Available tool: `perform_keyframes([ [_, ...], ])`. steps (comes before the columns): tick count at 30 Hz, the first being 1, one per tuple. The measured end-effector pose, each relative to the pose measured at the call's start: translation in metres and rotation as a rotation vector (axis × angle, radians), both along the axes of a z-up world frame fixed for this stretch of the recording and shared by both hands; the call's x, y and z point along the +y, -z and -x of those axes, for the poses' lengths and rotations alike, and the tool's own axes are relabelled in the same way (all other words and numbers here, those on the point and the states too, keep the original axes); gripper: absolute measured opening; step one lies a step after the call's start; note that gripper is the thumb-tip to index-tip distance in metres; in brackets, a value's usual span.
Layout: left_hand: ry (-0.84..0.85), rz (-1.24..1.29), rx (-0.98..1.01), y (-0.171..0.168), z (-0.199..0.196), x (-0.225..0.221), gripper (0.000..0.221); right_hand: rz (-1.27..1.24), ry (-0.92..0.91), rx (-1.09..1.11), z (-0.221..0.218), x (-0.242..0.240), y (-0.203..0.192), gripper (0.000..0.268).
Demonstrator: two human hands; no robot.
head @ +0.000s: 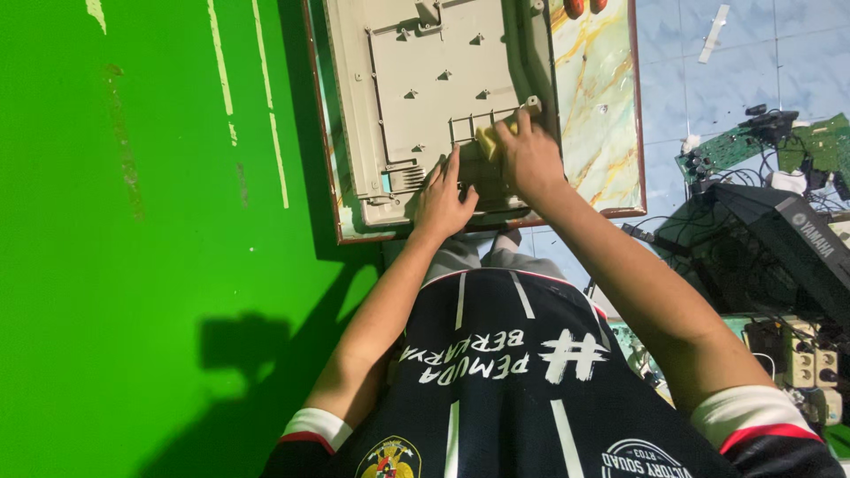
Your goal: The person wipes the inside and outside of a plastic electronic device housing with a sponge.
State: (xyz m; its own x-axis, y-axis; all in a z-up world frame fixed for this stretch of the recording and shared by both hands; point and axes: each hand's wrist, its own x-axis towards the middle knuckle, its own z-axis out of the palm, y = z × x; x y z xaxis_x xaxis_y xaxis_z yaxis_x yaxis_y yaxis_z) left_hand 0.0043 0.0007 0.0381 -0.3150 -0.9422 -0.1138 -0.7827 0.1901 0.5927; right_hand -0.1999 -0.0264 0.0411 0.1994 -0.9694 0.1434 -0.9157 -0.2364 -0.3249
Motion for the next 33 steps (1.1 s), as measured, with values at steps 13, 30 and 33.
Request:
perform_keyframes([
  [13,0.019,0.027,0.019,0.011,-0.002,-0.004,0.083,-0.014,0.000,-0.118,0.000,-0.001,0.002,0.041],
  [30,0.013,0.064,0.071,0.026,-0.005,0.006,0.069,-0.094,-0.079,0.155,0.014,0.006,0.009,0.060],
  [33,0.020,0.079,0.036,0.024,-0.001,-0.004,0.061,-0.301,-0.050,0.160,0.007,-0.001,0.008,0.061],
])
